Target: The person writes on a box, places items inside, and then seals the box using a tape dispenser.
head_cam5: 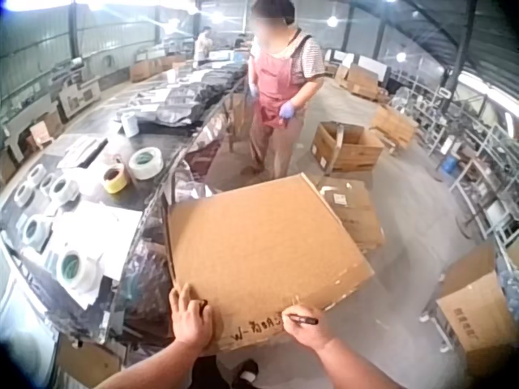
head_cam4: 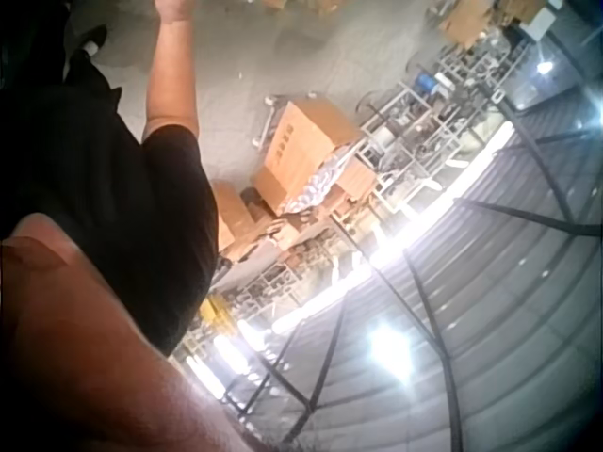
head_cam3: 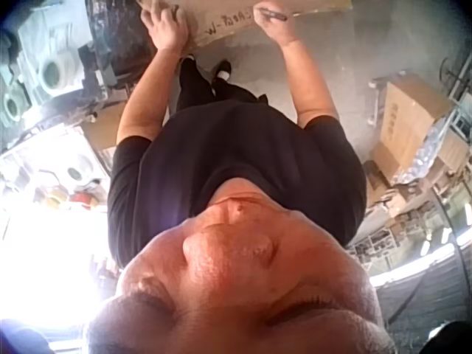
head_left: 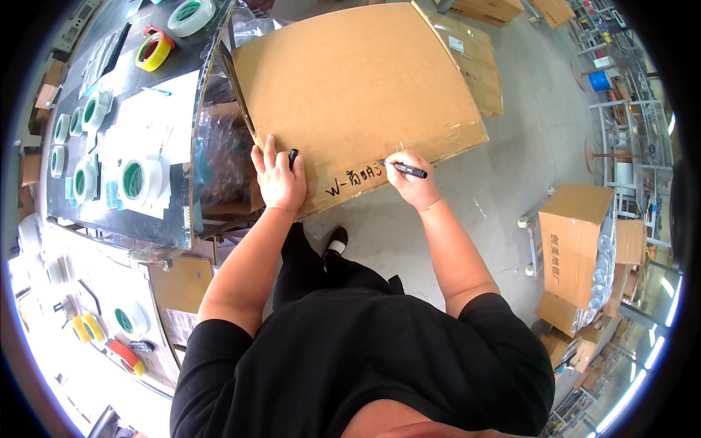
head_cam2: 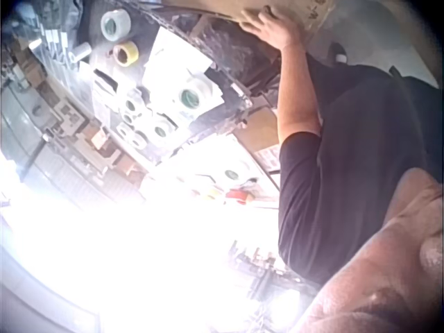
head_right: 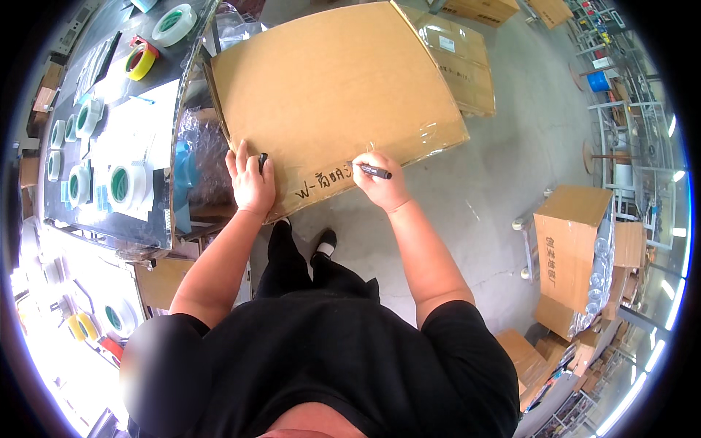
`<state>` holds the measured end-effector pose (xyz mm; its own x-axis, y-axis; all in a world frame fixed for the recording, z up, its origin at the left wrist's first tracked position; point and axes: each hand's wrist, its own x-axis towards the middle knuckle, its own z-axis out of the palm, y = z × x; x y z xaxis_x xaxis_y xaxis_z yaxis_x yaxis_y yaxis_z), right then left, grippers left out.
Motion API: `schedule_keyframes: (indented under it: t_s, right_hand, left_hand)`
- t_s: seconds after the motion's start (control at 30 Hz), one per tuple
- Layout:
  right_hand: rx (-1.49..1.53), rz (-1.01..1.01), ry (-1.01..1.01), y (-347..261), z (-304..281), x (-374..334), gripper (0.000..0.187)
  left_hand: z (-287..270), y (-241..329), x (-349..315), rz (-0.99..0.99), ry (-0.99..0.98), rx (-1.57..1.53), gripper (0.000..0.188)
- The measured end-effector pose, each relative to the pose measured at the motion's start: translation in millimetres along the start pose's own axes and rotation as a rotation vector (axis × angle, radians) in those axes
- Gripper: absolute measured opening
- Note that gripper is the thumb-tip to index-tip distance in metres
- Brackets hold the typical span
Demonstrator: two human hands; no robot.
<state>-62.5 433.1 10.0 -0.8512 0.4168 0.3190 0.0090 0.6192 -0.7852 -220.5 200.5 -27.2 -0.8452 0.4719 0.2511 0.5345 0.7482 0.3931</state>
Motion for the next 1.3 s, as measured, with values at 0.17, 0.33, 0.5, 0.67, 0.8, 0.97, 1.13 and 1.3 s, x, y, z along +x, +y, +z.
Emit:
schedule_keyframes:
  t_s: [0.17,0.33,0.5,0.67,0.8,0.97,1.13,1.3]
  right_hand:
    - [0.053,0.150,0.027,10,0,-7,0.008]
    - [0.035,0.080,0.106,12,2,-6,0.008]
    - [0.041,0.043,0.078,12,2,-7,0.008]
    - [0.102,0.125,0.060,11,-1,-10,0.008]
    - [0.071,0.147,0.070,5,-3,-8,0.008]
    - [0.049,0.049,0.073,16,-3,-9,0.007]
    - [0.048,0.135,0.089,13,-2,-11,0.007]
    - [0.124,0.021,0.094,30,-2,-15,0.007]
  left_hand:
    - [-2,6,1,-0.016,-0.020,-0.012,0.031]
    - [2,1,1,-0.003,-0.003,0.007,0.033]
    - [2,2,0,0.011,0.016,-0.011,0.032]
    - [0,2,0,0.019,0.025,-0.006,0.032]
    - [-4,5,1,0.004,-0.022,-0.010,0.030]
    - [1,1,1,0.016,0.008,-0.006,0.032]
    - [0,2,1,0.000,-0.010,0.006,0.033]
    - [2,3,1,0.017,-0.005,0.017,0.032]
